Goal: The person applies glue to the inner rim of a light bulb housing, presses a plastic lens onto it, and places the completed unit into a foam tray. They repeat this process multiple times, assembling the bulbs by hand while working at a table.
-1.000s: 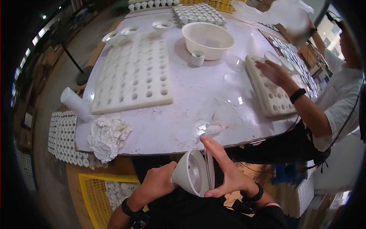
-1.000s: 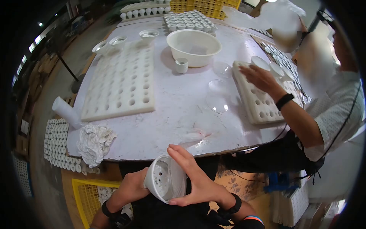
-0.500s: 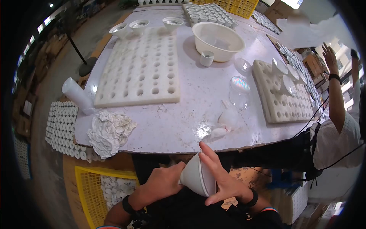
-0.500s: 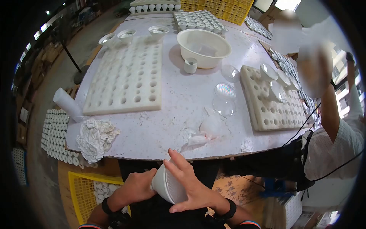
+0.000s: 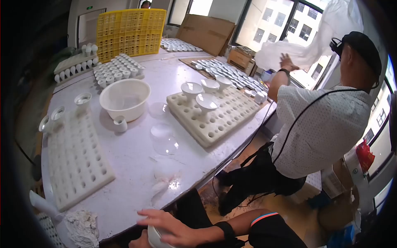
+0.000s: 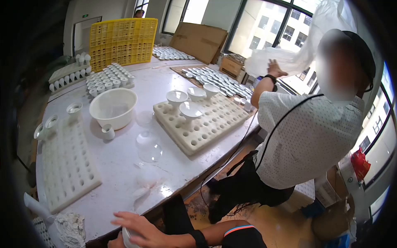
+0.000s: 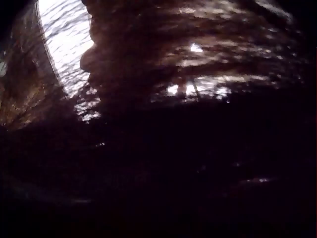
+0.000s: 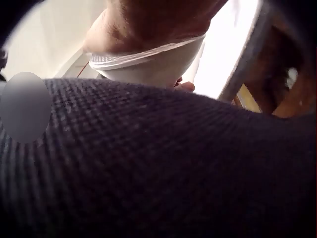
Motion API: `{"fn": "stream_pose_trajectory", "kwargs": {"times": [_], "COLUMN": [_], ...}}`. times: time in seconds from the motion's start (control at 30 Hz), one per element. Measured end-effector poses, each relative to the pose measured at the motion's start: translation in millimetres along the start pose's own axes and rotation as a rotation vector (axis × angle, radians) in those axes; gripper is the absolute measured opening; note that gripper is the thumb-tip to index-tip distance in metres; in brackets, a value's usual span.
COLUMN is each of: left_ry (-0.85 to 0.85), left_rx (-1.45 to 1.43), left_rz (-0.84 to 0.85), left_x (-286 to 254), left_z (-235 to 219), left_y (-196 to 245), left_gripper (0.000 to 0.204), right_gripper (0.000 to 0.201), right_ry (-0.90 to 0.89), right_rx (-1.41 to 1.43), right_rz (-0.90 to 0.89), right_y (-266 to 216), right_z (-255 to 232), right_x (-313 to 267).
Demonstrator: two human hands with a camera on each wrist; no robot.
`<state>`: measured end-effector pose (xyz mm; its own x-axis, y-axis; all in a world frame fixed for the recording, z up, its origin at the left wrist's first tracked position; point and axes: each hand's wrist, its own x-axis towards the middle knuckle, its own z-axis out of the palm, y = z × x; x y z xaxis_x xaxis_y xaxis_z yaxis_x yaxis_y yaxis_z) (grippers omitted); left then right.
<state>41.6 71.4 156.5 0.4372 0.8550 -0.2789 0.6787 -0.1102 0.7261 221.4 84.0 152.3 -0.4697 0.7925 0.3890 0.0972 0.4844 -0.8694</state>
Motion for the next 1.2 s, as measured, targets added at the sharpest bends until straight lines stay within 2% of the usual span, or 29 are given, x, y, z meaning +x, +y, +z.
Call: {"fn": "stream_pose_trajectory", "kwargs": {"times": [0.03,0.07,0.1,0.13,0.17,0.23,0.27,0.3,0.37,0.43,0.53,0.63,0.7,0.8,0.87,0.93,1.0,1.03,1.1,1.13,1.2], "left_ry": [-0.011,0.004,0.043,0.018,0.012,-0.109,-0.204,-0.188,-0.513,-0.498,-0.535,-0.578,-0.610,-0.639,-0.643,-0.644,-0.714,-0.714,-0.777,-0.774,-0.796], "left_rx": [0.086,0.176,0.290,0.222,0.031,-0.308,-0.539,-0.534,-1.133,-1.187,-1.309,-1.441,-1.488,-1.581,-1.627,-1.674,-1.887,-1.884,-2.075,-2.069,-2.236], "left_rz": [-0.073,-0.052,-0.034,-0.006,-0.017,-0.008,0.024,-0.004,-0.425,-0.445,-0.446,-0.422,-0.386,-0.348,-0.314,-0.276,-0.176,-0.176,0.029,0.034,0.224], "left_x": [0,3,9,14,19,24,28,22,24,19,19,16,14,12,10,8,4,2,1,2,3], "left_z": [-2,5,17,17,21,30,42,42,39,36,34,34,39,42,45,49,54,56,62,65,70], "left_y": [2,-6,-21,-24,-30,-38,-49,-46,-41,-36,-35,-37,-41,-43,-44,-47,-52,-53,-52,-52,-49], "left_gripper": [0.052,0.044,0.047,0.047,0.049,0.057,0.046,0.046,0.034,0.030,0.026,0.030,0.044,0.044,0.046,0.047,0.053,0.053,0.058,0.058,0.062], "right_gripper": [0.059,0.056,0.052,0.051,0.050,0.051,0.051,0.052,0.049,0.046,0.045,0.045,0.045,0.044,0.044,0.045,0.045,0.047,0.048,0.050,0.052], "right_ry": [-0.004,0.102,0.183,0.222,0.258,0.257,0.178,0.109,0.078,-0.078,-0.121,-0.187,-0.223,-0.279,-0.351,-0.338,-0.329,-0.330,-0.334,-0.301,-0.269], "right_rx": [0.014,0.348,0.694,0.684,0.668,0.464,0.513,0.555,0.605,0.512,0.542,0.602,0.621,0.622,0.643,0.612,0.582,0.689,0.793,0.893,0.996], "right_rz": [0.007,0.314,0.645,0.714,0.786,0.629,0.656,0.676,0.667,0.683,0.645,0.629,0.610,0.582,0.656,0.610,0.565,0.602,0.633,0.676,0.700], "right_y": [8,21,32,34,39,78,71,59,57,60,63,56,54,54,49,56,62,64,60,52,51], "right_z": [-1,3,15,18,16,17,7,-3,-8,-12,-14,-17,-18,-20,-23,-19,-16,-15,-14,-13,-7], "right_x": [-4,-7,-8,-7,-5,-11,-4,1,5,4,6,9,10,12,16,16,14,12,12,15,16]}}
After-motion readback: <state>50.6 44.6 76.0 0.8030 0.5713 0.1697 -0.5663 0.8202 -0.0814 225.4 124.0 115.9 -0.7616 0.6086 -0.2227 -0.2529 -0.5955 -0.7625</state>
